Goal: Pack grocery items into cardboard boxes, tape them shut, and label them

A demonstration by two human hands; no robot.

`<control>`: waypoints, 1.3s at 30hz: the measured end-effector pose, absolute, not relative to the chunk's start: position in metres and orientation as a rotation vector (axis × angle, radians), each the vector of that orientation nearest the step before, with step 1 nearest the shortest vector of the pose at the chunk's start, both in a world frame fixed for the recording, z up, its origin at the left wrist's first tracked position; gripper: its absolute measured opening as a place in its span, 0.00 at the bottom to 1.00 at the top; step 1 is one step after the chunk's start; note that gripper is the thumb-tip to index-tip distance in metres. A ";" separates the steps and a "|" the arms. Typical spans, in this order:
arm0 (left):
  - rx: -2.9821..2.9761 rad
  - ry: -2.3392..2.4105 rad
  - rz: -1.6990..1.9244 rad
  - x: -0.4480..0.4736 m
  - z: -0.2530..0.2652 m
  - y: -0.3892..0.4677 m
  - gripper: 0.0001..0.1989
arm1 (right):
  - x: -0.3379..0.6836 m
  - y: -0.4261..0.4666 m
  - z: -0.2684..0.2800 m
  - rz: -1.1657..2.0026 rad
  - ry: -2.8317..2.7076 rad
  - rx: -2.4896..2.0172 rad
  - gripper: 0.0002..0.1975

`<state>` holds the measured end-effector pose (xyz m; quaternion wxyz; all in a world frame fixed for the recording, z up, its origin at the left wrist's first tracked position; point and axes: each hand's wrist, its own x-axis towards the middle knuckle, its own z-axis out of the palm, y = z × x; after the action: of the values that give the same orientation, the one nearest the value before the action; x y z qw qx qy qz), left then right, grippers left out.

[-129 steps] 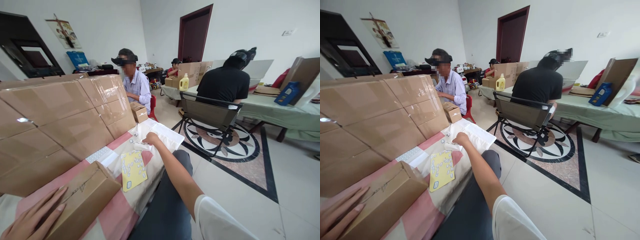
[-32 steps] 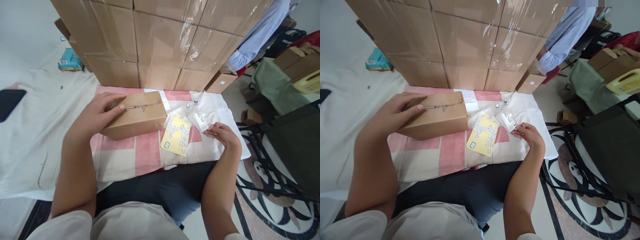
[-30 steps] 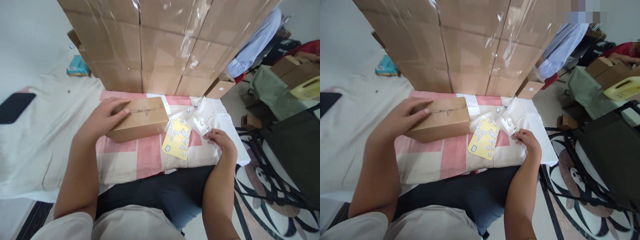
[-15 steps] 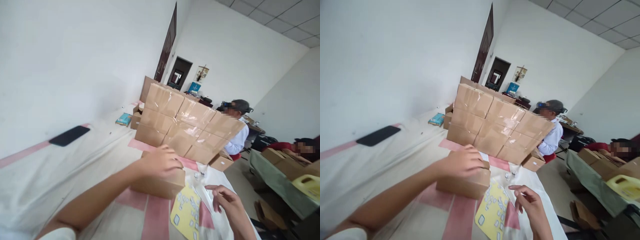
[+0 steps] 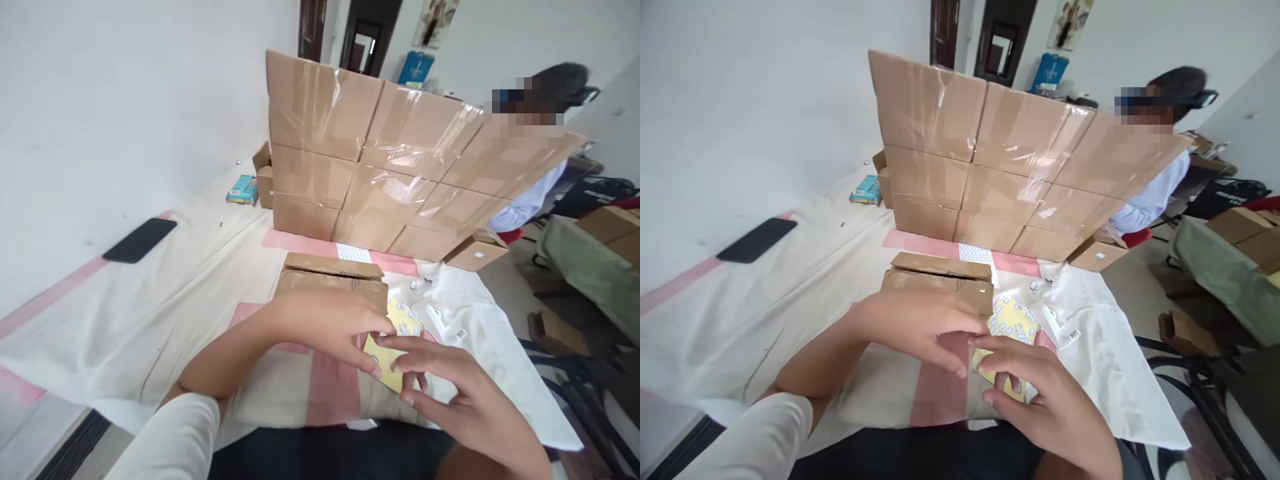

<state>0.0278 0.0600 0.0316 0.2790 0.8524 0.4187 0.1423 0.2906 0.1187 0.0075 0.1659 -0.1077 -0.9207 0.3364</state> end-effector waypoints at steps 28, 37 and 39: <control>2.476 1.394 0.534 0.032 0.037 0.039 0.13 | 0.270 0.106 -0.005 0.974 -2.452 -0.781 0.07; 2.938 1.754 0.898 0.028 0.031 0.041 0.10 | 0.245 0.115 -0.014 0.931 -2.204 -1.240 0.21; 2.801 1.872 1.123 0.017 0.039 0.034 0.10 | 0.248 0.124 -0.017 0.776 -2.209 -1.312 0.21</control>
<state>0.0169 0.0344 0.0392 -0.2034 0.7723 0.5161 0.3095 0.2479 0.1236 -0.0174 0.2270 -0.4762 -0.8015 0.2816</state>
